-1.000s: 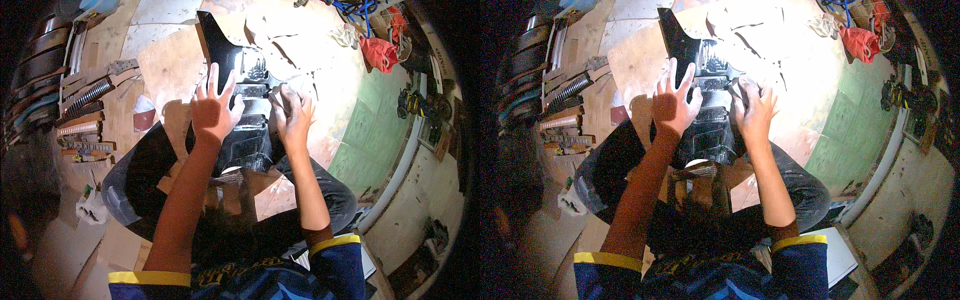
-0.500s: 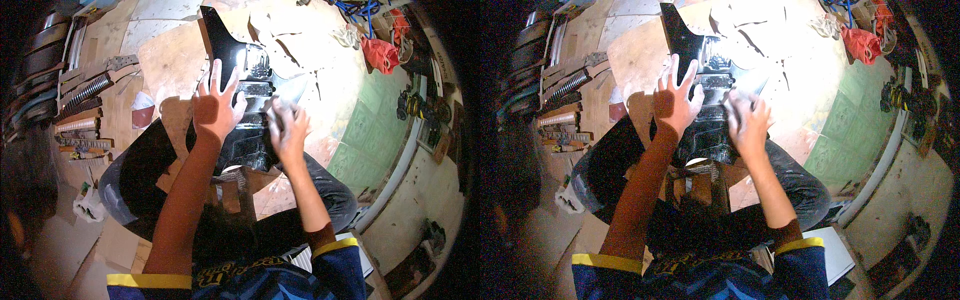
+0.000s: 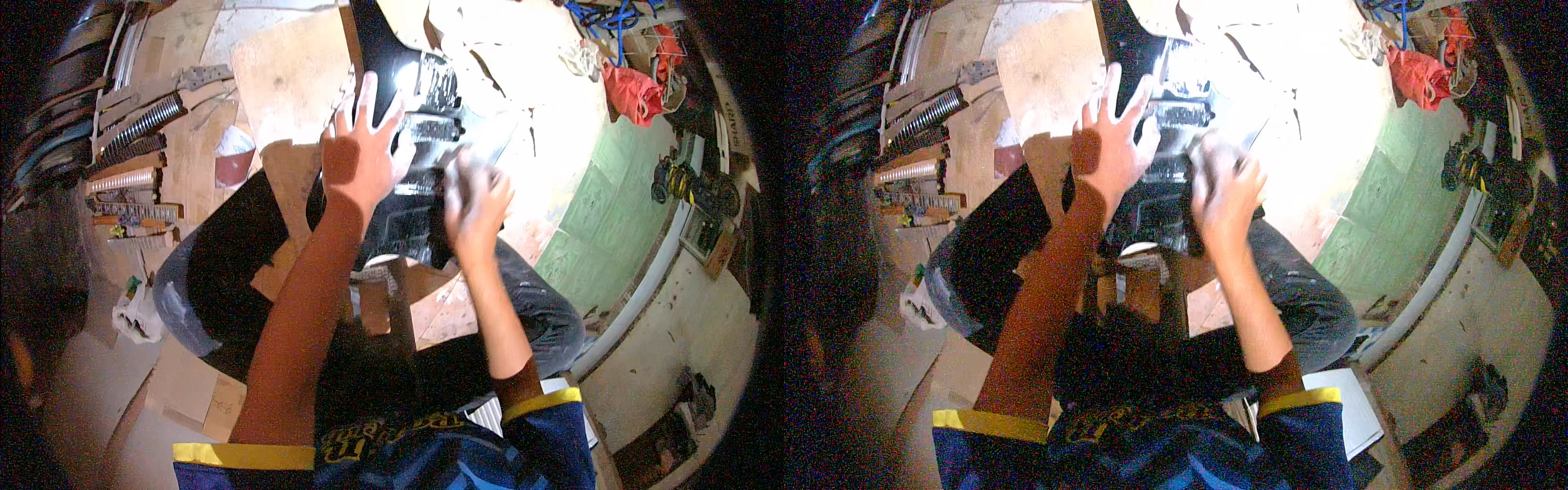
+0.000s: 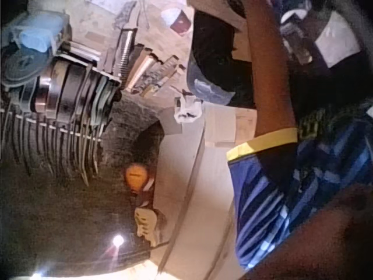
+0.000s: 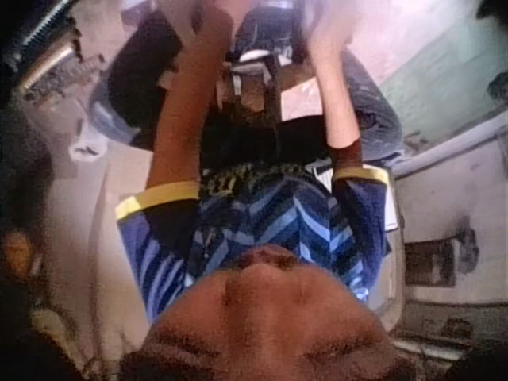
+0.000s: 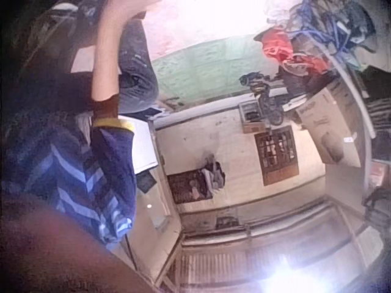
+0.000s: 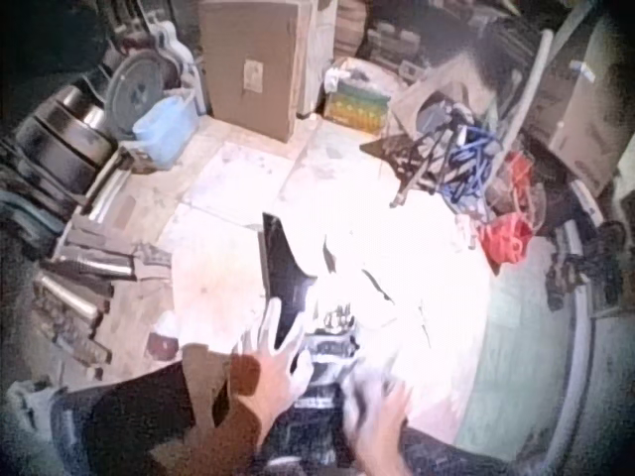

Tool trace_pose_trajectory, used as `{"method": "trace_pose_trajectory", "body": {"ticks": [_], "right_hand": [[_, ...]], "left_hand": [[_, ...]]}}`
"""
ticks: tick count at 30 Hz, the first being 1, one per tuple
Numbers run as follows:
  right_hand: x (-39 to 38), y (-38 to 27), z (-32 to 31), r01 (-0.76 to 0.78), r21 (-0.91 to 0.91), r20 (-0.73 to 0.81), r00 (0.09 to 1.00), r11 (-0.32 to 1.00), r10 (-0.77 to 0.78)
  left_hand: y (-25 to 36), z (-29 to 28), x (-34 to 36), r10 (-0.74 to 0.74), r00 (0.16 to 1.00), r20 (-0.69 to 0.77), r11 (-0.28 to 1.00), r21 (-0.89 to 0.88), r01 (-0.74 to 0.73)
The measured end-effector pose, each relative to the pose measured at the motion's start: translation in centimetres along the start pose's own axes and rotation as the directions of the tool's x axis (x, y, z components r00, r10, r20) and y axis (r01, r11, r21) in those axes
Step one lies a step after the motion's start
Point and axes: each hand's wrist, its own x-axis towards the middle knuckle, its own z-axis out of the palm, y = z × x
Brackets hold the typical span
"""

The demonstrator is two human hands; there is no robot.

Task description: The person sands the surface of a black electric guitar body using a sanding block, wiping the dust away with a cloth at intervals.

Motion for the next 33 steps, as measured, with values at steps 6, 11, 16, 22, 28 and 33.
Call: {"method": "trace_pose_trajectory", "body": {"ticks": [6, 11, 16, 22, 28, 33], "right_hand": [[4.7, 1.1, -1.1, 0.045, 0.084, -0.066, 0.997, 0.995, -0.039], [0.4, 0.1, -0.7, 0.207, 0.002, -0.055, 0.977, 0.978, -0.206], [3.5, 0.8, -0.9, 0.06, 0.046, -0.052, 0.997, 0.997, -0.057], [3.6, 1.2, -1.1, 0.077, 0.011, 0.035, 0.996, 0.997, -0.078], [-0.6, -0.6, -0.6, 0.192, 0.041, 0.004, 0.981, 0.981, -0.192], [3.7, 0.8, -1.1, 0.123, 0.04, -0.081, 0.99, 0.992, -0.119]], "left_hand": [[0.2, -0.7, 0.5, -0.019, 0.998, 0.066, 0.999, 0.038, 0.017], [-1.0, 1.1, 0.0, 0.026, 0.999, -0.039, 1.0, -0.008, -0.026], [-0.3, 0.6, -0.2, 0.02, 1.0, 0.012, 1.0, -0.013, -0.02], [-0.6, 0.6, 0.3, 0.016, 1.0, -0.006, 1.0, 0.015, -0.016], [-1.2, 1.6, -0.5, 0.034, 0.997, -0.068, 0.999, -0.026, -0.036], [0.1, 0.3, 0.0, 0.03, 0.999, -0.037, 0.998, -0.05, -0.032]]}}
